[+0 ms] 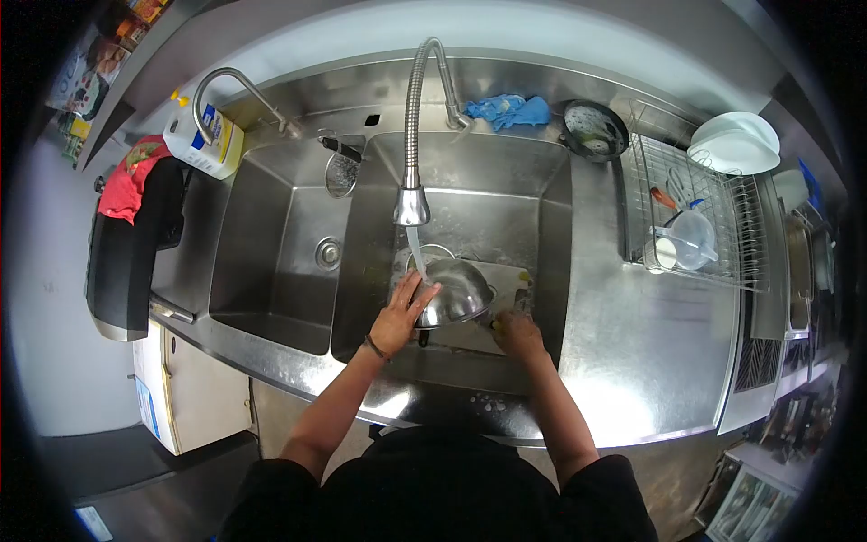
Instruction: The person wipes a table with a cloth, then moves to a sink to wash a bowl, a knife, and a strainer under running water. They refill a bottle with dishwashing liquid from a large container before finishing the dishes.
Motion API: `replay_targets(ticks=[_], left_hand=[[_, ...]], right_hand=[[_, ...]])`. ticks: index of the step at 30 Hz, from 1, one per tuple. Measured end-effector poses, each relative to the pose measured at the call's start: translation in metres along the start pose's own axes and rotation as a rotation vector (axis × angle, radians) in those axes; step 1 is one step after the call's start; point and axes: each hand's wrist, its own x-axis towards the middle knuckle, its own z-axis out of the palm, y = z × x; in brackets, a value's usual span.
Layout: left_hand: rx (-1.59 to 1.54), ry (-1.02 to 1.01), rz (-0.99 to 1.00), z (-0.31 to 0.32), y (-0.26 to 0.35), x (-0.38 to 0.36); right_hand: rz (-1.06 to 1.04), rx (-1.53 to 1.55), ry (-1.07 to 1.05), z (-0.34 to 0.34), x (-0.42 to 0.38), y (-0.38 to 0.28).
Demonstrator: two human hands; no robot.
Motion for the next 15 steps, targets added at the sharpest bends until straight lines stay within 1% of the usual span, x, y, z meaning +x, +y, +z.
replay_targets(ticks=[2,3,4,5,6,8,9,11,12,13,14,15], left_hand=[[-0.015,0.031,0.057,-0.002,0.006,0.0],[-0.014,0.032,0.057,-0.001,0.006,0.001],[-0.156,0.107,0.002,0.002,0.005,0.001],[-0.297,0.182,-0.053,0.006,0.004,0.001],[-0.295,0.18,-0.049,0.013,0.0,0.002],[-0.833,0.391,-0.397,0.031,-0.012,0.006],[-0.83,0.391,-0.394,0.036,-0.018,0.004],[-1.438,0.153,-1.132,0.037,-0.026,-0.004],[-1.436,0.154,-1.13,0.037,-0.024,-0.006],[-1.548,0.15,-1.148,0.039,-0.02,-0.01],[-1.661,0.147,-1.166,0.038,-0.014,-0.014],[-1.661,0.149,-1.168,0.038,-0.008,-0.018]], right_hand=[[0.037,0.0,-0.031,0.008,-0.007,0.013],[0.021,-0.036,-0.099,0.018,-0.005,0.023],[0.005,-0.071,-0.166,0.028,-0.003,0.032],[0.004,-0.069,-0.165,0.031,-0.002,0.033],[0.023,-0.026,-0.144,0.032,0.001,0.033],[0.042,0.018,-0.121,0.032,0.003,0.033],[0.057,0.028,-0.147,0.03,0.004,0.032],[0.066,0.039,-0.17,0.03,0.008,0.03],[0.111,0.005,-0.255,0.03,0.01,0.03],[0.156,-0.029,-0.341,0.031,0.011,0.029],[0.155,-0.028,-0.342,0.03,0.011,0.028],[0.159,-0.029,-0.383,0.028,0.011,0.027]])
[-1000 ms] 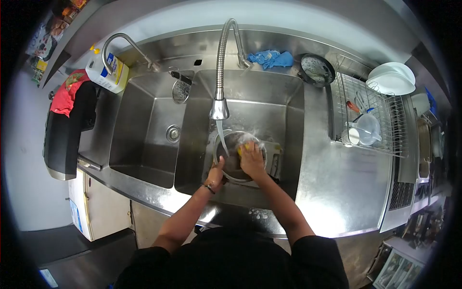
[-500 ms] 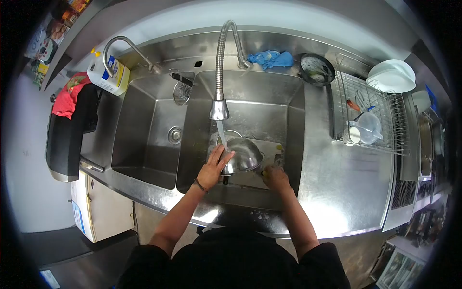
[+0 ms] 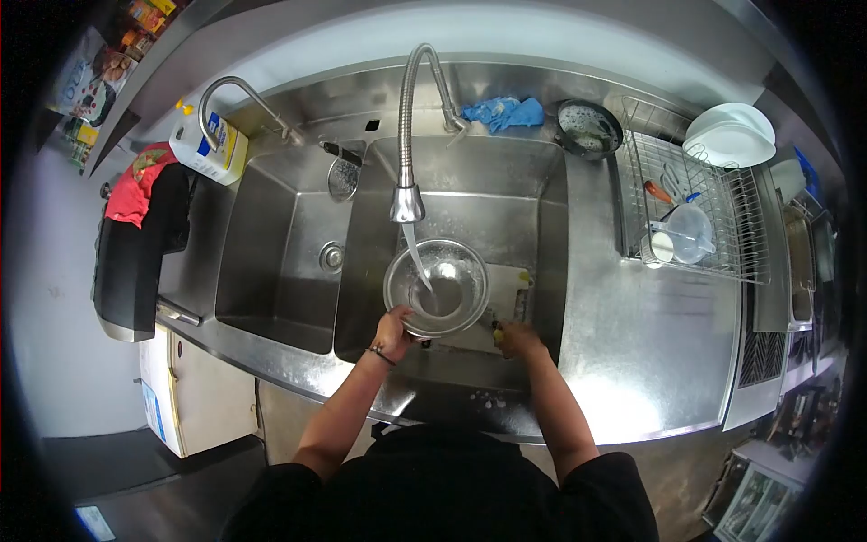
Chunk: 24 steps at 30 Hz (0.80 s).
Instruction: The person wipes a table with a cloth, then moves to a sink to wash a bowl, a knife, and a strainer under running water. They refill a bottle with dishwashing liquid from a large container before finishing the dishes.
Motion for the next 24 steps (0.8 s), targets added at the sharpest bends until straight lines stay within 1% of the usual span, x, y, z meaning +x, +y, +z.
replay_targets(ticks=[1,3,5,6,8,9,10,12,13,14,15,16,18,20,22,23,24], left_hand=[[-0.056,0.019,0.017,0.001,-0.004,-0.005],[-0.112,0.036,0.036,0.001,-0.01,-0.013],[-0.053,-0.131,-0.007,-0.001,-0.019,-0.025],[-0.053,-0.131,-0.005,-0.002,-0.025,-0.032],[-0.129,-0.198,-0.072,0.0,-0.032,-0.047],[-0.194,-0.144,-0.14,0.004,-0.031,-0.056],[-0.194,-0.144,-0.14,0.007,-0.029,-0.06],[-0.32,-0.233,-0.192,0.012,-0.028,-0.064],[-0.32,-0.233,-0.188,0.014,-0.028,-0.064],[-0.251,-0.214,-0.226,0.017,-0.027,-0.064],[-0.18,-0.195,-0.264,0.02,-0.025,-0.063],[-0.178,-0.196,-0.262,0.022,-0.024,-0.06],[0.249,-0.038,-0.107,0.027,-0.019,-0.052],[0.492,0.116,0.36,0.036,-0.013,-0.043],[0.951,0.042,1.059,0.034,0.006,-0.025],[0.953,0.04,1.061,0.036,0.018,-0.023],[1.163,-0.017,1.112,0.041,0.031,-0.026]], right_hand=[[0.003,-0.004,-0.04,-0.001,-0.001,-0.001],[-0.012,0.001,-0.027,0.001,0.0,0.001],[-0.028,0.004,-0.014,0.003,0.003,0.005],[-0.021,0.006,-0.026,0.006,0.005,0.006],[-0.016,0.008,-0.037,0.007,0.006,0.006],[-0.001,0.006,-0.047,0.006,0.006,0.004],[0.015,0.004,-0.056,0.004,0.004,0.003],[0.007,0.019,-0.044,0.006,0.004,0.003],[-0.002,0.034,-0.033,0.006,0.005,0.003],[-0.004,0.034,-0.031,0.013,0.014,0.009],[-0.092,-0.066,-0.072,0.028,0.029,0.02],[-0.179,-0.165,-0.113,0.035,0.036,0.027],[-0.206,-0.19,-0.083,0.031,0.031,0.023],[-0.232,-0.212,-0.055,0.022,0.02,0.015],[-0.015,0.049,-0.019,0.002,0.004,-0.001],[-0.015,0.051,-0.016,0.003,0.004,0.0],[-0.031,0.059,-0.029,0.004,0.006,0.003]])
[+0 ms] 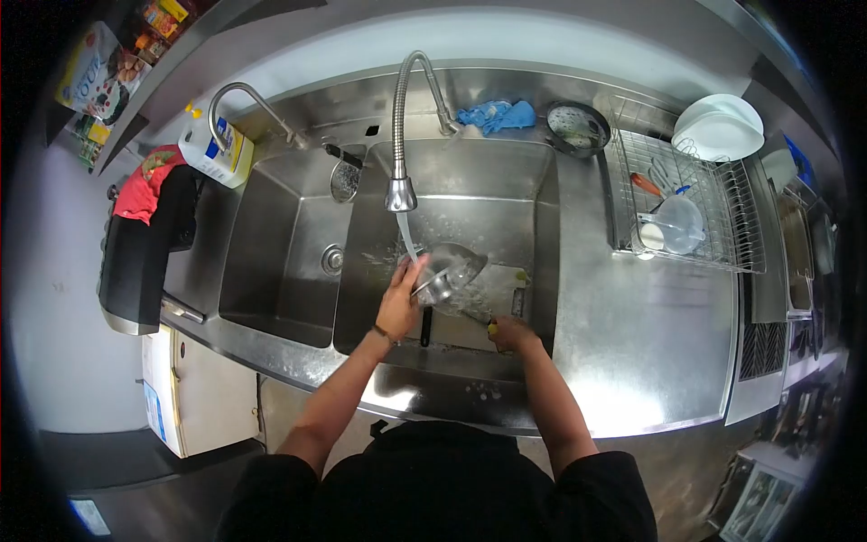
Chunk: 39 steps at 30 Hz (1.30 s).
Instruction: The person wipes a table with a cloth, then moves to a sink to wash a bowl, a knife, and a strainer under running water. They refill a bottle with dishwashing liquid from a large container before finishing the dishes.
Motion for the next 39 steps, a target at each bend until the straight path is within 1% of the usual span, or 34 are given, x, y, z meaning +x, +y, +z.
replay_targets(ticks=[1,2,4,5,7,8,10,11,12,14,15,17,18,19,20,21,22,23,24,25,26,28,29,30,31,32,34,35,36,37,38,39], left_hand=[[0.156,-0.109,0.104,-0.007,0.006,0.007],[0.158,-0.111,0.109,-0.011,0.013,0.012],[0.179,-0.205,0.237,-0.017,0.023,0.018],[0.182,-0.208,0.24,-0.017,0.024,0.018],[0.061,-0.104,0.316,-0.016,0.022,0.019],[0.062,-0.107,0.32,-0.015,0.02,0.019],[-0.032,0.118,0.207,-0.013,0.015,0.015],[-0.136,0.206,0.035,-0.001,-0.001,0.009],[-0.134,0.206,0.037,0.006,-0.014,0.003],[-0.565,0.228,-0.439,0.013,-0.027,-0.006],[-0.562,0.227,-0.436,0.014,-0.031,-0.009],[-0.905,0.257,-0.755,0.013,-0.033,-0.014],[-0.904,0.256,-0.755,0.011,-0.032,-0.018],[-0.982,0.144,-0.795,0.009,-0.031,-0.022],[-1.058,0.031,-0.832,0.005,-0.025,-0.025],[-1.031,-0.013,-0.886,0.0,-0.011,-0.026],[-1.031,-0.013,-0.885,-0.003,0.001,-0.027],[-1.103,-0.025,-0.919,-0.005,0.011,-0.028],[-1.175,-0.036,-0.954,-0.004,0.016,-0.028],[-1.175,-0.035,-0.954,-0.002,0.017,-0.028],[-1.193,-0.06,-0.961,0.0,0.019,-0.029],[-1.213,-0.077,-0.966,0.006,0.02,-0.029],[-1.203,-0.116,-0.946,0.007,0.026,-0.025],[-1.191,-0.156,-0.925,0.008,0.031,-0.02],[-1.093,-0.21,-0.968,0.006,0.036,-0.015],[-1.094,-0.211,-0.967,0.009,0.035,-0.009],[-0.241,0.015,-0.193,0.015,0.033,0.0],[-0.243,0.016,-0.193,0.012,0.035,0.006],[-0.108,0.021,-0.048,0.008,0.037,0.01],[0.027,0.025,0.098,0.004,0.039,0.014],[0.026,0.023,0.1,0.001,0.04,0.015],[-0.027,0.046,0.106,-0.002,0.04,0.016]], right_hand=[[-0.016,0.008,-0.013,0.002,0.002,0.002],[-0.016,0.011,-0.009,0.004,0.004,0.005],[-0.053,-0.003,0.043,0.011,0.007,0.01],[-0.052,0.001,0.046,0.012,0.009,0.011],[-0.059,-0.016,-0.002,0.014,0.013,0.014],[-0.058,-0.013,0.002,0.011,0.011,0.013],[-0.067,-0.079,-0.014,0.006,0.008,0.008],[-0.068,-0.076,-0.011,0.005,0.007,0.006],[-0.061,-0.056,-0.012,0.003,0.005,0.005],[-0.056,-0.035,-0.009,0.003,0.006,0.004],[-0.039,-0.039,-0.018,0.004,0.008,0.004],[-0.021,-0.04,-0.026,0.006,0.01,0.005],[-0.038,-0.101,-0.048,0.008,0.012,0.007],[-0.057,-0.163,-0.071,0.009,0.014,0.008],[-0.058,-0.163,-0.071,0.006,0.01,0.006],[-0.094,-0.169,-0.063,0.001,0.004,0.005],[-0.129,-0.175,-0.055,-0.003,-0.001,0.002],[-0.129,-0.175,-0.055,-0.002,0.001,0.002],[-0.064,-0.123,-0.054,0.0,0.005,0.001],[0.0,-0.071,-0.052,0.002,0.007,0.001],[-0.002,-0.073,-0.053,0.003,0.007,0.001],[0.028,0.049,0.039,0.005,0.007,-0.001],[0.025,0.046,0.039,0.005,0.009,0.0],[-0.161,-0.249,-0.062,0.004,0.01,0.003],[-0.344,-0.543,-0.164,0.003,0.011,0.005],[-0.344,-0.544,-0.165,-0.001,0.006,0.002],[-0.25,-0.268,-0.084,-0.008,-0.005,-0.002],[-0.173,-0.125,-0.044,-0.005,-0.003,0.0],[-0.172,-0.126,-0.042,-0.003,-0.001,0.001],[-0.115,-0.058,-0.019,0.0,0.002,0.003],[-0.056,0.013,0.005,0.0,0.001,0.002],[-0.054,0.015,0.006,0.0,0.001,0.001]])
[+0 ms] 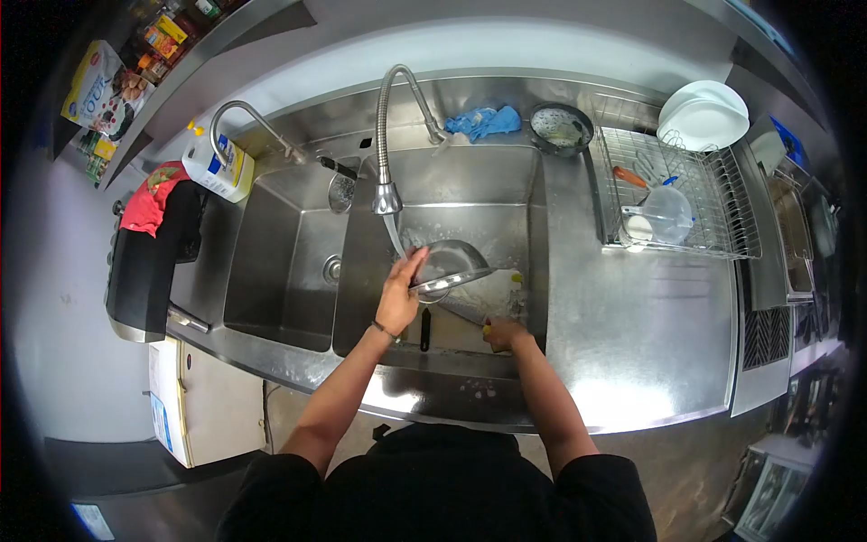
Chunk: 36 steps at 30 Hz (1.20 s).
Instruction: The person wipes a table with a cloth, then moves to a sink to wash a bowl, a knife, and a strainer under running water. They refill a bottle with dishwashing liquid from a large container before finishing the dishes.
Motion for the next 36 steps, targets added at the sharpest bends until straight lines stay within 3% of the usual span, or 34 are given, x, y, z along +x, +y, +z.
replay_targets(ticks=[3,5,6,8,9,11,12,13,15,16,18,20,22,25,27,29,31,36], left_hand=[[-0.08,0.066,-0.053,0.006,-0.038,-0.011],[-0.487,0.221,-0.595,0.012,-0.058,-0.021],[-0.487,0.221,-0.593,0.01,-0.054,-0.024],[-0.924,0.26,-1.082,0.004,-0.041,-0.029],[-0.925,0.258,-1.08,0.004,-0.041,-0.033],[-0.811,0.218,-0.924,0.008,-0.042,-0.044],[-0.518,0.159,-0.699,0.007,-0.043,-0.051],[-0.528,0.145,-0.693,0.006,-0.043,-0.056],[0.146,0.201,-0.01,0.0,-0.015,-0.053],[0.11,0.146,0.045,0.002,-0.018,-0.053],[0.11,-0.009,0.087,0.002,-0.027,-0.062],[0.212,-0.175,0.118,-0.003,-0.048,-0.08],[0.268,-0.244,0.185,0.003,-0.057,-0.083],[0.218,-0.11,0.311,0.012,-0.041,-0.076],[0.041,0.137,0.367,0.032,-0.007,-0.048],[0.02,0.234,0.396,0.044,0.031,-0.01],[-0.105,0.276,0.439,0.057,0.074,0.032],[-0.15,0.371,0.677,0.1,0.167,0.153]], right_hand=[[0.016,-0.032,0.002,0.0,0.001,-0.001],[-0.021,-0.03,0.027,0.0,0.003,0.0],[-0.021,-0.029,0.029,0.0,0.003,0.0],[-0.004,-0.059,0.004,-0.002,0.002,-0.001],[-0.003,-0.059,0.006,-0.002,0.004,-0.002],[0.067,-0.064,-0.075,-0.002,0.007,-0.001],[0.077,-0.062,-0.071,-0.001,0.007,-0.002],[0.093,-0.016,-0.08,0.0,0.008,-0.003],[0.048,-0.051,-0.105,0.02,0.027,0.01],[-0.01,-0.136,-0.118,0.037,0.045,0.026],[-0.413,-0.617,-0.254,0.031,0.041,0.025],[0.058,-0.03,0.038,0.024,0.021,0.009],[-0.081,-0.234,-0.057,0.001,-0.001,-0.002],[-0.159,-0.27,-0.112,0.02,0.015,0.009],[-0.158,-0.272,-0.194,0.03,0.035,0.012],[-0.156,-0.276,-0.275,0.024,0.032,0.009],[0.061,-0.052,-0.039,0.001,-0.004,-0.01],[-0.013,-0.055,0.053,0.002,-0.006,-0.014]])
